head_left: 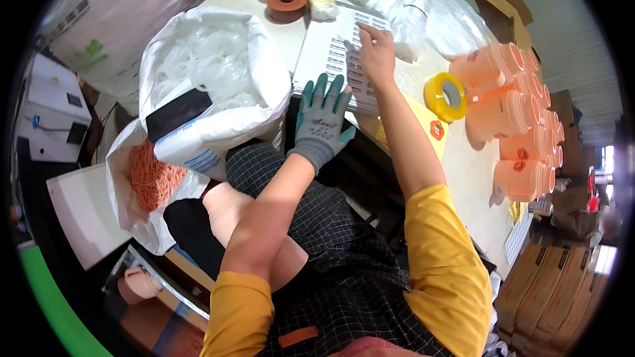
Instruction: The person applies adhesive labels to the center of orange plastic jugs and inserts white plastic caps into the top openings. They handle the jugs one at a time, taking them from a pile and placing them back on the work surface.
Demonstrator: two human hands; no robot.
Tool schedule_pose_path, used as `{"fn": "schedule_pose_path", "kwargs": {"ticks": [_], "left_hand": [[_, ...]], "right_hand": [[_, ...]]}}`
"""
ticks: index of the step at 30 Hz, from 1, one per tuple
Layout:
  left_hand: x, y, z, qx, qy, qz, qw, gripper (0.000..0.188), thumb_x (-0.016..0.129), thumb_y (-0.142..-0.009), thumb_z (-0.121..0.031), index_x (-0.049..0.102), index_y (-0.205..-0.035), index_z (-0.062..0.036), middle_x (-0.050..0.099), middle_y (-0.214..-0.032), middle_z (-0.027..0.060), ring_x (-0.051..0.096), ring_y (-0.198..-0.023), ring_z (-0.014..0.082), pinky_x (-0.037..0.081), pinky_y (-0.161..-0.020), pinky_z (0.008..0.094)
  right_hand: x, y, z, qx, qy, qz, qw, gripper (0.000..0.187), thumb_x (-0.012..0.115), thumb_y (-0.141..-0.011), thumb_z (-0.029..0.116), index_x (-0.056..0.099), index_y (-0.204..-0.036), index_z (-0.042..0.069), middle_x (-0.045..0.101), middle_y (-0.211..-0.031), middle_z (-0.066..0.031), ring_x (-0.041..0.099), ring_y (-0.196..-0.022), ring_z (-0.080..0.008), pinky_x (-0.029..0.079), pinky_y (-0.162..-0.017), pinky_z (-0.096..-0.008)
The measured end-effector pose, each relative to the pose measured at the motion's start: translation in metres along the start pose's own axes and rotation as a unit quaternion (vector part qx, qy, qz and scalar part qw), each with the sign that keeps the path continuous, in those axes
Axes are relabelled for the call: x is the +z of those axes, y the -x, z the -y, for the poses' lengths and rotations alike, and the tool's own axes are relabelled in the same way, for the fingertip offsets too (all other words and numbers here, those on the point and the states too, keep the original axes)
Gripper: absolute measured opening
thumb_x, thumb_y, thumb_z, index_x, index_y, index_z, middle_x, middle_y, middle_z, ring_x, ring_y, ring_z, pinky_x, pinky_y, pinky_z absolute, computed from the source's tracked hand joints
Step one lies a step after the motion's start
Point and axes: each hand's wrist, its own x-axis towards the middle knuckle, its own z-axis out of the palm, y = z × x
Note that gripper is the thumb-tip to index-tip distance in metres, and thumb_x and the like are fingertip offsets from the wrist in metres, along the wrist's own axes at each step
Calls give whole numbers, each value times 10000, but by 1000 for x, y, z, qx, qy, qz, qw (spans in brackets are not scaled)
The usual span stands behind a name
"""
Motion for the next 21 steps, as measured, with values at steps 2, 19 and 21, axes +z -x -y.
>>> {"fn": "schedule_pose_path", "kwargs": {"ticks": [2, 19, 21], "left_hand": [[-14, 0, 3, -3, -2, 69, 998, 902, 681, -916, -577, 408, -1604, -63, 285, -1701, 196, 192, -1596, 413, 124, -1304, 581], [-78, 338, -44, -300, 70, -255, 917, 314, 820, -818, -304, 698, -1047, -126, 664, -1198, 45, 635, -1035, 268, 477, -894, 457], [-71, 340, -49, -244, 31, -267, 932, 283, 808, -830, -285, 697, -1046, -139, 661, -1207, 55, 638, -1075, 267, 485, -894, 464]], "right_hand": [[-6, 15, 20, -23, -40, 49, 998, 266, 641, -1029, 197, 778, -1251, 142, 619, -1074, -94, 630, -977, -202, 514, -855, -331], [-39, 287, 172, -291, -102, 355, 883, 398, 812, -815, 61, 794, -1204, 144, 721, -1068, -51, 676, -815, -211, 575, -676, -314], [-40, 288, 173, -342, -69, 349, 870, 417, 848, -784, 78, 804, -1191, 156, 719, -1046, -49, 650, -765, -195, 555, -628, -298]]}}
